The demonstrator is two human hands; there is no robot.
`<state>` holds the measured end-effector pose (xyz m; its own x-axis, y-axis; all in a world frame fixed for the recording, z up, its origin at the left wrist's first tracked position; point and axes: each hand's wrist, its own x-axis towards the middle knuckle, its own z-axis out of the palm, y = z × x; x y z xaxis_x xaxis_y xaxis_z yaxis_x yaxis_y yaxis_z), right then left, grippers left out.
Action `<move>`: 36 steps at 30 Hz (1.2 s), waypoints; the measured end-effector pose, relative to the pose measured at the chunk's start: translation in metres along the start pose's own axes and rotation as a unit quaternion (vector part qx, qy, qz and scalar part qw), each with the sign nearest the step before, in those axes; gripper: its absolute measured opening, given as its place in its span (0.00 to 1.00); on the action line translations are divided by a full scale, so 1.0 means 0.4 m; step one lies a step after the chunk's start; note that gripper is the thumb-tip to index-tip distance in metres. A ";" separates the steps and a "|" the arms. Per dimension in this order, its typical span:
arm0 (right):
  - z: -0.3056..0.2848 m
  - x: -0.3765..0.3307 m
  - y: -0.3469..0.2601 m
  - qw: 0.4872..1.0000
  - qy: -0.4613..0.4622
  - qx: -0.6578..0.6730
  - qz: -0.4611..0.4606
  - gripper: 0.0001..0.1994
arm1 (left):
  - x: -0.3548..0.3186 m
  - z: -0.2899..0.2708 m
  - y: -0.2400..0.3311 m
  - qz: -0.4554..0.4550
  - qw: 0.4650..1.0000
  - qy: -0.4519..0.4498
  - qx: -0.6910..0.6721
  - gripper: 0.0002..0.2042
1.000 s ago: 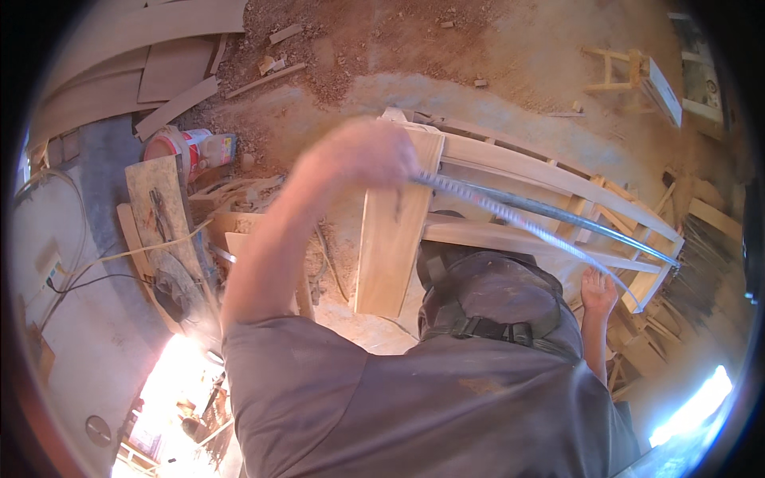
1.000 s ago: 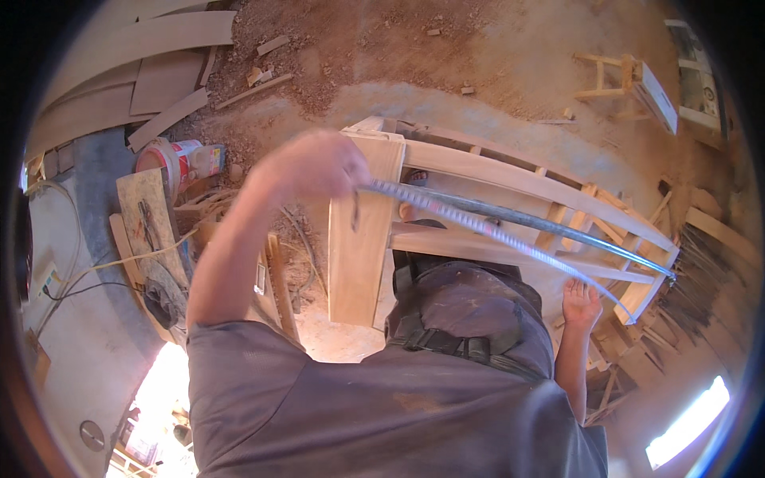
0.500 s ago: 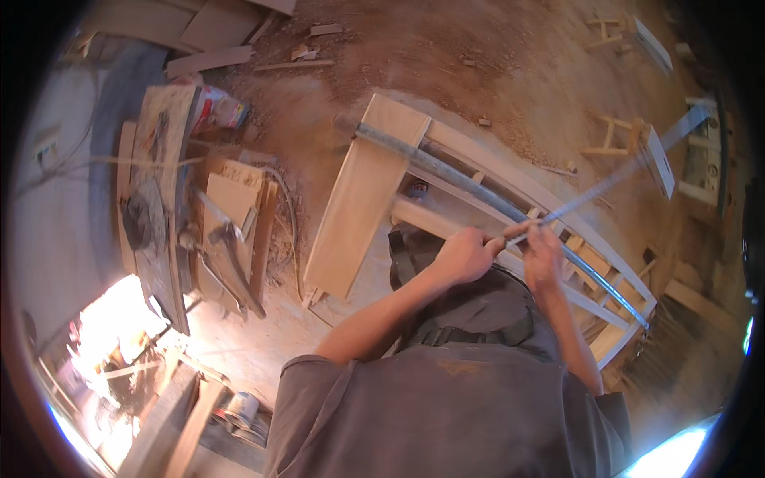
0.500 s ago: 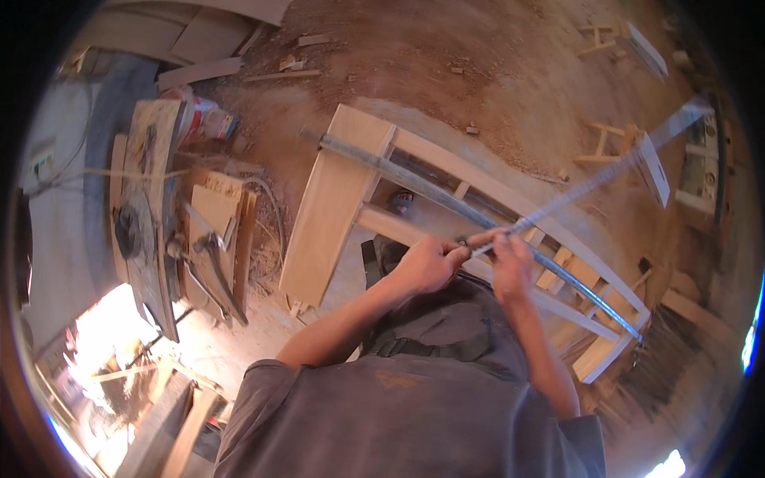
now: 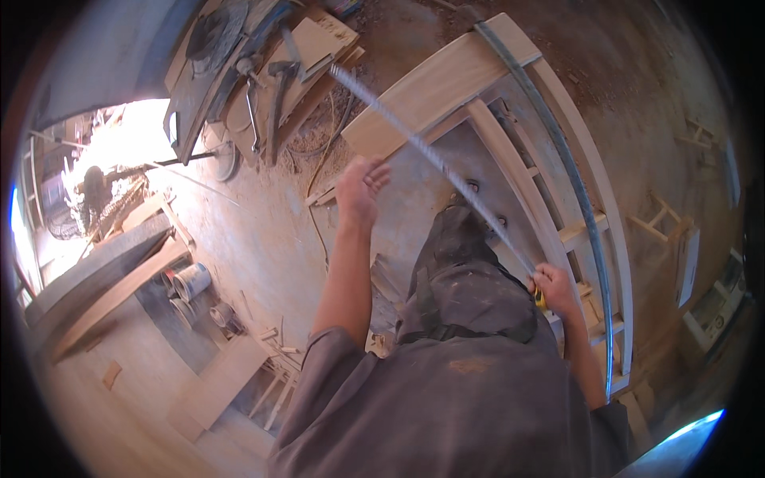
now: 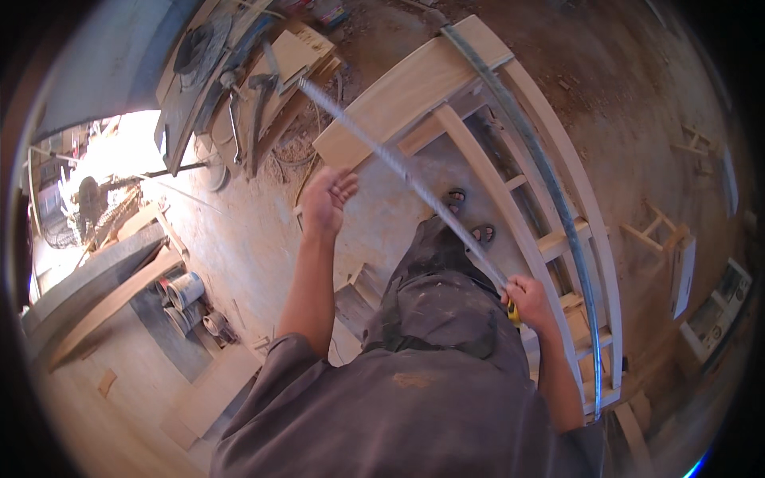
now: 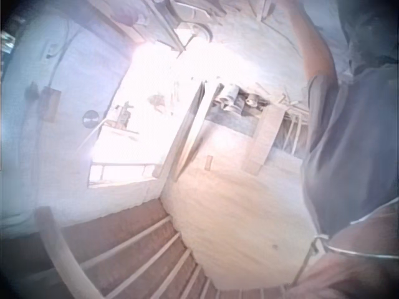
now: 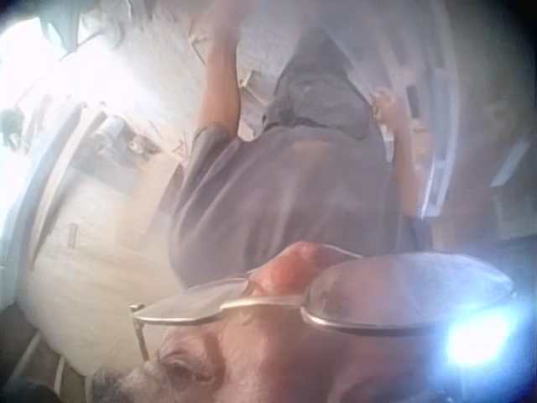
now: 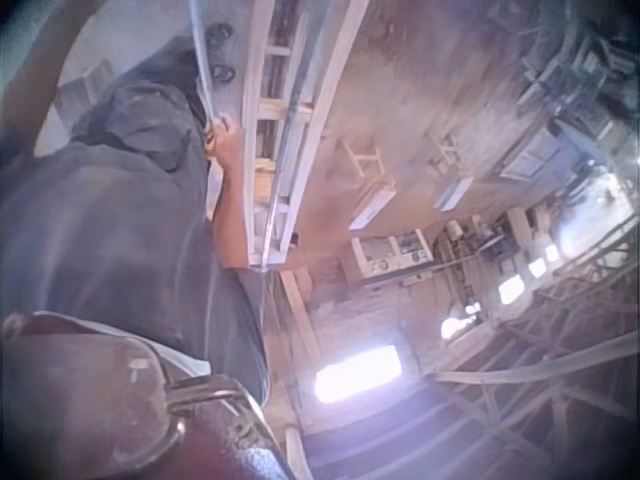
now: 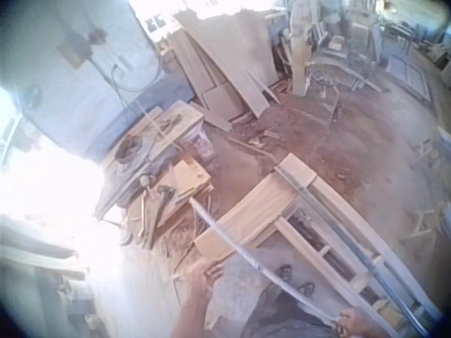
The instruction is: The person measures the dimensions of a wooden furniture frame using a tape measure and secures a board to the frame with a bar clamp and a hammer.
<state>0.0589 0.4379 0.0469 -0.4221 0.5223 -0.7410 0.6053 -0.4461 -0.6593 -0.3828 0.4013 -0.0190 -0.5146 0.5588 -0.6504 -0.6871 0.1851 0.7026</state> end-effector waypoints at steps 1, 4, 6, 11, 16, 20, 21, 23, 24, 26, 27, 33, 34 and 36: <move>0.001 -0.015 0.018 1.000 -0.009 -0.025 0.011 0.10 | 0.026 -0.020 0.019 0.017 0.999 0.026 -0.021 0.14; 0.007 -0.038 0.017 0.996 -0.004 -0.082 0.026 0.10 | 0.099 -0.078 0.043 0.051 0.993 0.087 -0.068 0.11; 0.004 -0.040 0.023 0.994 0.014 -0.105 0.021 0.10 | 0.152 -0.119 0.048 0.067 0.990 0.099 -0.075 0.10; -0.057 -0.051 0.048 0.987 0.068 -0.147 0.008 0.08 | 0.211 -0.135 0.067 0.034 0.993 0.102 -0.057 0.05; -0.099 -0.056 0.007 0.980 0.089 -0.175 0.000 0.06 | 0.230 -0.116 0.107 0.013 0.995 0.093 0.040 0.05; -0.111 -0.056 -0.016 0.980 0.092 -0.176 -0.003 0.05 | 0.267 -0.123 0.112 0.026 0.993 0.072 0.089 0.06; -0.111 -0.057 -0.018 0.980 0.095 -0.176 -0.002 0.05 | 0.274 -0.127 0.113 0.030 0.993 0.060 0.100 0.07; -0.112 -0.060 -0.031 0.980 0.096 -0.173 0.000 0.05 | 0.297 -0.147 0.115 0.021 0.990 0.041 0.130 0.08; -0.114 -0.066 -0.043 0.981 0.095 -0.170 0.001 0.05 | 0.309 -0.161 0.115 0.008 0.988 0.034 0.148 0.08; -0.116 -0.077 -0.046 0.981 0.099 -0.168 0.002 0.05 | 0.309 -0.154 0.115 0.014 0.982 0.033 0.184 0.10; -0.116 -0.082 -0.043 0.980 0.104 -0.168 0.001 0.05 | 0.305 -0.149 0.110 0.035 0.978 0.040 0.201 0.10; -0.148 -0.122 0.040 0.973 0.142 -0.180 -0.017 0.06 | 0.289 -0.122 0.072 0.129 0.964 0.122 0.198 0.12; -0.160 -0.134 0.055 0.971 0.146 -0.190 -0.019 0.07 | 0.297 -0.132 0.065 0.138 0.962 0.126 0.200 0.12; -0.182 -0.168 0.090 0.969 0.167 -0.181 -0.018 0.08 | 0.303 -0.133 0.058 0.162 0.951 0.141 0.222 0.14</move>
<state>0.1582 0.4397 0.0822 -0.2419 0.7661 -0.5955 0.8163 -0.1712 -0.5517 -0.4882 0.4302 -0.0969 -0.8224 0.4180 -0.3858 -0.2157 0.3984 0.8915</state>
